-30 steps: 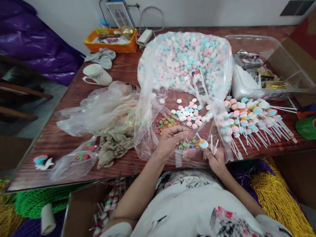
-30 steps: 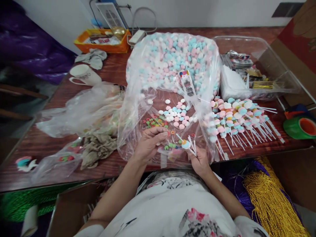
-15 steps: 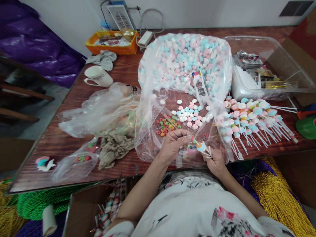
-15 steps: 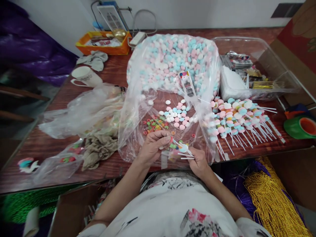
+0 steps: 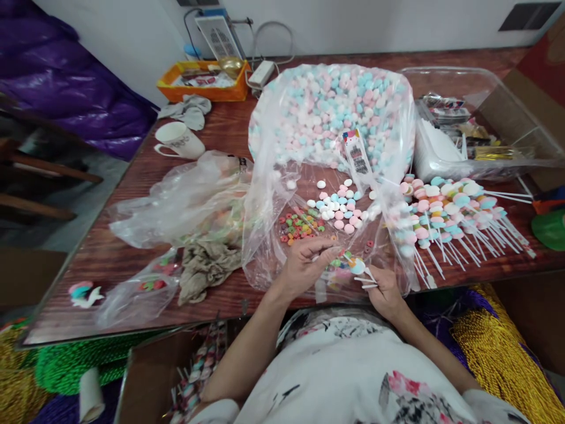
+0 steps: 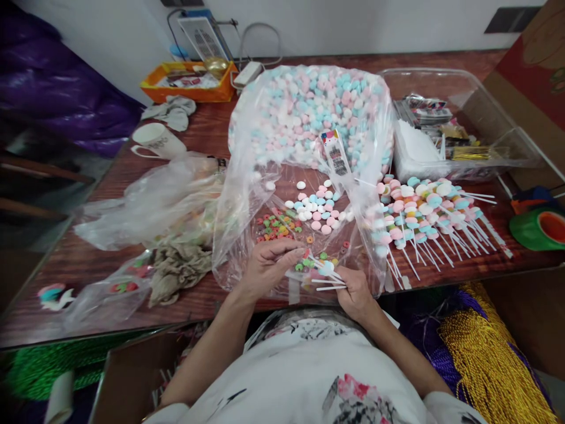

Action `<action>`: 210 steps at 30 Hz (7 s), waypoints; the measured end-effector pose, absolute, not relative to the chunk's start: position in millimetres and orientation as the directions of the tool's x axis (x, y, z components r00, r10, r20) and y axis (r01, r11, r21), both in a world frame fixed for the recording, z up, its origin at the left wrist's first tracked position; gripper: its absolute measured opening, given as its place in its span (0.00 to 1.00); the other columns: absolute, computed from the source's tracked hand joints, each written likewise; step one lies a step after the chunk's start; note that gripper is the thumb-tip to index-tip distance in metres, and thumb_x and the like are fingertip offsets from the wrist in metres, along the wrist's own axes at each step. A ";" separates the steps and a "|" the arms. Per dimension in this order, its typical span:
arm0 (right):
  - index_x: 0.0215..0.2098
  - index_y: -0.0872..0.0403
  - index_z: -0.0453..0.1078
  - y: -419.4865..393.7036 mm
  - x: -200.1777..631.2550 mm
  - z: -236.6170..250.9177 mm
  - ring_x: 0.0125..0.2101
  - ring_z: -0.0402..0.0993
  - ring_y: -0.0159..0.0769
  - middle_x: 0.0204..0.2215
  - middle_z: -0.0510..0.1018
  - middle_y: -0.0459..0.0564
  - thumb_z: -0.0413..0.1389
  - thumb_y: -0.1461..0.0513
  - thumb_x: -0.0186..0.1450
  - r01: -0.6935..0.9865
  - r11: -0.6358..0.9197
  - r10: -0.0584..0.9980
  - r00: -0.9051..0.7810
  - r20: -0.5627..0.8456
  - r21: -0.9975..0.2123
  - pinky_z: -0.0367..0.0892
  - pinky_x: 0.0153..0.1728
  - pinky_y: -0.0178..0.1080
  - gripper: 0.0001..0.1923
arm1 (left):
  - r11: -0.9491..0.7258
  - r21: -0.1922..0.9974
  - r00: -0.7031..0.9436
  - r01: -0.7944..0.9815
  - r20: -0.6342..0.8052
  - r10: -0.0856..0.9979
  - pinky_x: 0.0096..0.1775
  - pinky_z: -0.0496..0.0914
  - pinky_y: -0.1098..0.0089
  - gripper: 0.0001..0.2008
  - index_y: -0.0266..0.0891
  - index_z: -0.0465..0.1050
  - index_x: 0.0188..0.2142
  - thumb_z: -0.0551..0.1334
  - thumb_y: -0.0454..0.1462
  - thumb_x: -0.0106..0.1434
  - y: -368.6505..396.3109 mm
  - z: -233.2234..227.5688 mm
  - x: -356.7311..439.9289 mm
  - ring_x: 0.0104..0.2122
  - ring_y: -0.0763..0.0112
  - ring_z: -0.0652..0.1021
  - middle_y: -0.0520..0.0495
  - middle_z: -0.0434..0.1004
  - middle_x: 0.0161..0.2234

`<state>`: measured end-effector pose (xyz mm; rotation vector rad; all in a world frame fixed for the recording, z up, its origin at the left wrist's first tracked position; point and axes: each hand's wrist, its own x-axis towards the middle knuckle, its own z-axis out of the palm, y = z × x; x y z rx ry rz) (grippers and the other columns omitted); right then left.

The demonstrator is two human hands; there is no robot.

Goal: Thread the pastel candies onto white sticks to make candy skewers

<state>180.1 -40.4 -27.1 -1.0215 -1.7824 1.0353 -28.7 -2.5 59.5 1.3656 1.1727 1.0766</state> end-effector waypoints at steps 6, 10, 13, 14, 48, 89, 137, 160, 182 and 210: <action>0.25 0.53 0.68 -40.6 181.5 -28.5 0.20 0.58 0.30 0.19 0.65 0.43 0.51 0.63 0.68 0.202 0.261 0.941 -0.271 0.202 -0.944 0.56 0.25 0.34 0.13 | 0.042 0.994 0.243 0.098 -0.064 0.968 0.30 0.66 0.72 0.14 0.38 0.82 0.36 0.61 0.45 0.63 -13.8 57.5 -22.9 0.27 0.71 0.73 0.48 0.79 0.28; 0.22 0.53 0.63 -41.9 181.8 -32.7 0.19 0.55 0.28 0.18 0.61 0.41 0.51 0.58 0.69 0.155 0.176 0.964 -0.227 0.138 -0.972 0.54 0.23 0.34 0.18 | 0.262 0.959 0.255 -0.104 -0.229 0.940 0.24 0.60 0.76 0.17 0.36 0.80 0.32 0.64 0.49 0.61 -13.6 42.3 -14.5 0.20 0.78 0.66 0.52 0.71 0.21; 0.21 0.53 0.60 -43.4 181.0 -34.3 0.19 0.56 0.28 0.17 0.60 0.41 0.51 0.56 0.70 0.075 0.095 0.982 -0.168 0.081 -0.993 0.53 0.23 0.34 0.20 | 0.349 0.853 0.161 -0.387 -0.310 0.937 0.26 0.64 0.77 0.16 0.38 0.78 0.37 0.68 0.47 0.57 -10.6 31.9 -10.4 0.23 0.78 0.70 0.51 0.74 0.26; 0.21 0.53 0.59 -43.7 180.8 -34.5 0.19 0.56 0.28 0.17 0.60 0.40 0.51 0.56 0.70 0.056 0.079 0.986 -0.148 0.070 -0.995 0.53 0.23 0.34 0.20 | 0.351 0.820 0.140 -0.452 -0.324 0.936 0.27 0.66 0.76 0.16 0.38 0.78 0.39 0.69 0.46 0.56 -10.3 30.4 -9.5 0.25 0.77 0.72 0.50 0.76 0.29; 0.27 0.54 0.65 -41.3 180.3 -26.6 0.21 0.59 0.28 0.20 0.63 0.41 0.49 0.67 0.68 0.224 0.344 0.919 -0.280 0.278 -0.912 0.57 0.25 0.32 0.11 | 0.317 0.708 0.027 -0.631 -0.388 0.921 0.26 0.72 0.78 0.17 0.34 0.79 0.38 0.74 0.33 0.46 -12.4 21.5 -8.0 0.24 0.76 0.78 0.49 0.81 0.28; 0.34 0.54 0.70 -42.2 177.0 -26.0 0.26 0.69 0.33 0.26 0.73 0.46 0.47 0.70 0.65 0.340 0.401 0.890 -0.363 0.275 -0.850 0.63 0.30 0.35 0.11 | 0.117 0.857 -0.177 -0.502 -0.235 0.956 0.38 0.75 0.72 0.13 0.39 0.81 0.32 0.75 0.34 0.45 -17.0 39.2 -15.3 0.32 0.70 0.81 0.48 0.84 0.32; 0.36 0.54 0.71 -43.9 178.2 -29.7 0.28 0.71 0.34 0.28 0.76 0.47 0.47 0.71 0.64 0.381 0.383 0.906 -0.334 0.262 -0.841 0.64 0.32 0.36 0.13 | -0.487 0.777 0.051 0.400 0.511 0.858 0.54 0.74 0.59 0.17 0.45 0.80 0.43 0.65 0.26 0.58 -28.0 19.9 -31.2 0.47 0.62 0.81 0.45 0.81 0.47; 0.30 0.53 0.68 -43.3 179.6 -29.7 0.22 0.66 0.30 0.22 0.69 0.43 0.50 0.69 0.68 0.334 0.355 0.933 -0.190 0.307 -0.873 0.62 0.26 0.33 0.11 | -0.781 0.310 0.429 0.542 0.697 0.574 0.57 0.72 0.58 0.24 0.28 0.64 0.59 0.56 0.25 0.63 -20.9 9.6 -14.4 0.60 0.57 0.70 0.31 0.72 0.56; 0.28 0.54 0.67 -41.3 179.0 -27.1 0.22 0.62 0.29 0.21 0.68 0.42 0.48 0.70 0.66 0.327 0.374 0.917 -0.270 0.294 -0.868 0.60 0.26 0.32 0.11 | 0.073 0.868 -0.010 -0.492 -0.089 0.996 0.53 0.73 0.54 0.32 0.49 0.65 0.60 0.67 0.32 0.56 -25.1 21.6 -16.9 0.50 0.57 0.79 0.42 0.76 0.54; 0.41 0.56 0.71 -44.4 175.8 -24.6 0.32 0.77 0.39 0.30 0.79 0.51 0.46 0.73 0.53 0.494 0.466 0.866 -0.426 0.262 -0.734 0.69 0.34 0.37 0.21 | -0.578 0.664 0.242 0.474 0.533 0.811 0.53 0.73 0.60 0.30 0.41 0.63 0.61 0.51 0.25 0.60 -30.0 20.2 -28.0 0.52 0.64 0.77 0.41 0.77 0.52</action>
